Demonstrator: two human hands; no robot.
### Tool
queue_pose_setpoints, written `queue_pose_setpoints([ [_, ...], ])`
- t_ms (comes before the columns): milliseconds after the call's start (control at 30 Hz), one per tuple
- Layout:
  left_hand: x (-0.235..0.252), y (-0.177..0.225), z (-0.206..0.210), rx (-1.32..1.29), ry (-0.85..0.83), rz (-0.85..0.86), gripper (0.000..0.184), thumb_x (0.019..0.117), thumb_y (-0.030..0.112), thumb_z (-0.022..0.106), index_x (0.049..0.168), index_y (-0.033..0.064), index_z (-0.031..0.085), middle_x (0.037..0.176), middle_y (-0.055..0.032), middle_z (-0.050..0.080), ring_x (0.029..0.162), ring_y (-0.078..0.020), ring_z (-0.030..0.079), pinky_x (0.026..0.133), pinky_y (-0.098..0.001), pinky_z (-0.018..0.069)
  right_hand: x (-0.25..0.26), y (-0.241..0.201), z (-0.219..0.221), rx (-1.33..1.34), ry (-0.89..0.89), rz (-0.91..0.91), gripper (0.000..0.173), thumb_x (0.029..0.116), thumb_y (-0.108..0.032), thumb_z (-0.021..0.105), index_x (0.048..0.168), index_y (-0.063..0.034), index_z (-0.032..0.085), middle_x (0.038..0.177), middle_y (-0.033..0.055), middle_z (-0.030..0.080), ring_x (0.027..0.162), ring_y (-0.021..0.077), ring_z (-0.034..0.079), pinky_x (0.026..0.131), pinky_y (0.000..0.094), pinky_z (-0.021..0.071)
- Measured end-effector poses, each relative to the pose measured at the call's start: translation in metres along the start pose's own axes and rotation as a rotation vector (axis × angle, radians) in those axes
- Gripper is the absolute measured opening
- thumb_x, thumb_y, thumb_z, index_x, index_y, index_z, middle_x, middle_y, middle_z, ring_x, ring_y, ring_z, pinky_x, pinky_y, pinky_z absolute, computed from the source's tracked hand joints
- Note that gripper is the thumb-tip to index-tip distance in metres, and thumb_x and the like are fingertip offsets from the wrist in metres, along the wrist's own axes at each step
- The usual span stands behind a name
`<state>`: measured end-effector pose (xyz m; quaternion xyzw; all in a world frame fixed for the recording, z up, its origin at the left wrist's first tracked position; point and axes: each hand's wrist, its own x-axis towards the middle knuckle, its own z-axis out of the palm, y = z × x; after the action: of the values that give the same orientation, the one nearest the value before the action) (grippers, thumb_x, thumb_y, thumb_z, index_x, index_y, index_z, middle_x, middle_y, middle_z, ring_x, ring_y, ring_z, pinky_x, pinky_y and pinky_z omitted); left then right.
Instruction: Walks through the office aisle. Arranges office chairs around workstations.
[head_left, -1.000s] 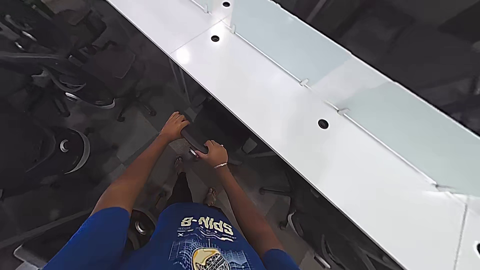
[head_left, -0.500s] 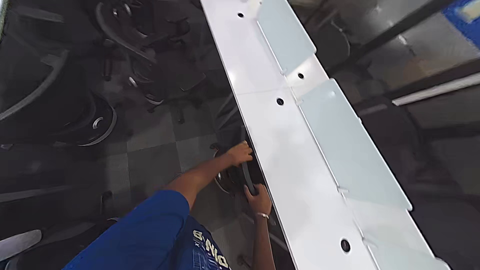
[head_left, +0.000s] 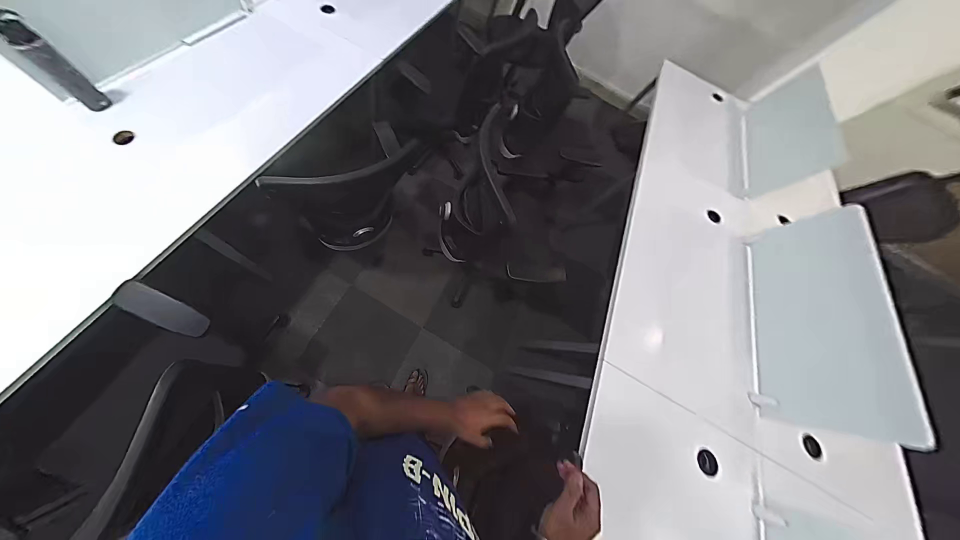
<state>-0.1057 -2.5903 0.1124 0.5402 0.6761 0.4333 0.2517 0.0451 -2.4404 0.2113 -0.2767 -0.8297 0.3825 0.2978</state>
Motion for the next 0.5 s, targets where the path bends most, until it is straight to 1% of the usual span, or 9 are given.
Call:
queue_pose_setpoints([
  [67, -0.031, -0.036, -0.067, 0.002, 0.213, -0.273, 0.05, 0.0863, 0.012, 0.077, 0.134, 0.0071, 0.065, 0.147, -0.019, 0.055, 0.139, -0.0359, 0.05, 0.116, -0.0536, 0.0397, 0.064, -0.006, 0.044, 0.094, -0.126, -0.153, 0.033, 0.103, -0.014, 0.049, 0.097, 0.0135, 0.066, 0.091, 0.0112, 0.069, 0.089, 0.0002, 0.067, 0.088, 0.0163, 0.0544],
  [100, -0.049, -0.047, -0.1, 0.031, 0.317, -0.415, 0.051, 0.0882, 0.013, 0.076, 0.137, 0.0067, 0.062, 0.15, -0.0192, 0.052, 0.14, -0.0354, 0.048, 0.117, -0.0519, 0.0395, 0.093, -0.012, 0.064, 0.134, -0.196, -0.213, 0.034, 0.1022, -0.017, 0.051, 0.095, 0.0115, 0.068, 0.09, 0.0098, 0.069, 0.088, -0.0001, 0.067, 0.087, 0.0156, 0.0547],
  [167, -0.09, -0.062, -0.168, 0.145, 0.552, -0.644, 0.055, 0.089, 0.016, 0.074, 0.141, 0.0078, 0.059, 0.153, -0.0187, 0.049, 0.143, -0.0342, 0.046, 0.118, -0.0505, 0.0391, 0.14, -0.033, 0.115, 0.2, -0.322, -0.319, 0.034, 0.0996, -0.021, 0.055, 0.093, 0.0086, 0.07, 0.09, 0.0111, 0.071, 0.087, 0.0045, 0.069, 0.085, 0.0192, 0.0567],
  [267, -0.15, -0.063, -0.257, 0.348, 0.937, -0.879, 0.059, 0.0887, 0.017, 0.074, 0.144, 0.0076, 0.056, 0.155, -0.0221, 0.046, 0.144, -0.0388, 0.044, 0.118, -0.0554, 0.0383, 0.184, -0.081, 0.195, 0.346, -0.525, -0.448, 0.028, 0.0975, -0.021, 0.061, 0.093, 0.0049, 0.072, 0.091, 0.0095, 0.071, 0.087, 0.0073, 0.069, 0.083, 0.0223, 0.0584],
  [300, -0.168, -0.064, -0.282, 0.43, 1.059, -0.93, 0.06, 0.0885, 0.017, 0.075, 0.145, 0.0074, 0.056, 0.156, -0.0238, 0.044, 0.145, -0.0418, 0.042, 0.117, -0.0588, 0.0374, 0.192, -0.102, 0.222, 0.382, -0.601, -0.477, 0.027, 0.097, -0.021, 0.062, 0.096, 0.0038, 0.073, 0.094, 0.0095, 0.072, 0.089, 0.0085, 0.069, 0.084, 0.0239, 0.0582],
  [333, -0.186, -0.067, -0.303, 0.535, 1.164, -0.96, 0.063, 0.0852, 0.015, 0.078, 0.144, 0.0066, 0.056, 0.155, -0.0256, 0.044, 0.145, -0.0444, 0.041, 0.117, -0.0617, 0.0361, 0.197, -0.123, 0.251, 0.408, -0.673, -0.509, 0.026, 0.096, -0.02, 0.063, 0.099, 0.0032, 0.073, 0.098, 0.011, 0.072, 0.093, 0.011, 0.069, 0.086, 0.0264, 0.0581],
  [367, -0.204, -0.071, -0.321, 0.622, 1.216, -1.003, 0.069, 0.0812, 0.014, 0.081, 0.144, 0.0071, 0.055, 0.155, -0.0264, 0.043, 0.146, -0.0455, 0.039, 0.118, -0.0635, 0.0324, 0.197, -0.143, 0.281, 0.428, -0.746, -0.537, 0.027, 0.0946, -0.021, 0.064, 0.103, 0.0033, 0.074, 0.105, 0.0142, 0.072, 0.099, 0.016, 0.069, 0.09, 0.0311, 0.0577],
  [400, -0.22, -0.075, -0.34, 0.665, 1.209, -1.069, 0.074, 0.0796, 0.014, 0.083, 0.147, 0.0091, 0.052, 0.158, -0.0253, 0.04, 0.149, -0.0447, 0.034, 0.12, -0.0646, 0.0262, 0.196, -0.161, 0.312, 0.444, -0.811, -0.562, 0.03, 0.0936, -0.022, 0.066, 0.109, 0.0027, 0.073, 0.113, 0.0169, 0.071, 0.107, 0.0208, 0.068, 0.095, 0.0348, 0.0572],
  [500, -0.259, -0.102, -0.392, 0.731, 1.022, -1.246, 0.089, 0.0753, 0.026, 0.09, 0.153, 0.0175, 0.047, 0.164, -0.0199, 0.033, 0.156, -0.0394, 0.022, 0.123, -0.0667, 0.0129, 0.189, -0.22, 0.407, 0.394, -0.952, -0.628, 0.051, 0.0897, -0.034, 0.071, 0.129, -0.001, 0.067, 0.139, 0.0215, 0.061, 0.134, 0.0325, 0.055, 0.112, 0.047, 0.047],
])
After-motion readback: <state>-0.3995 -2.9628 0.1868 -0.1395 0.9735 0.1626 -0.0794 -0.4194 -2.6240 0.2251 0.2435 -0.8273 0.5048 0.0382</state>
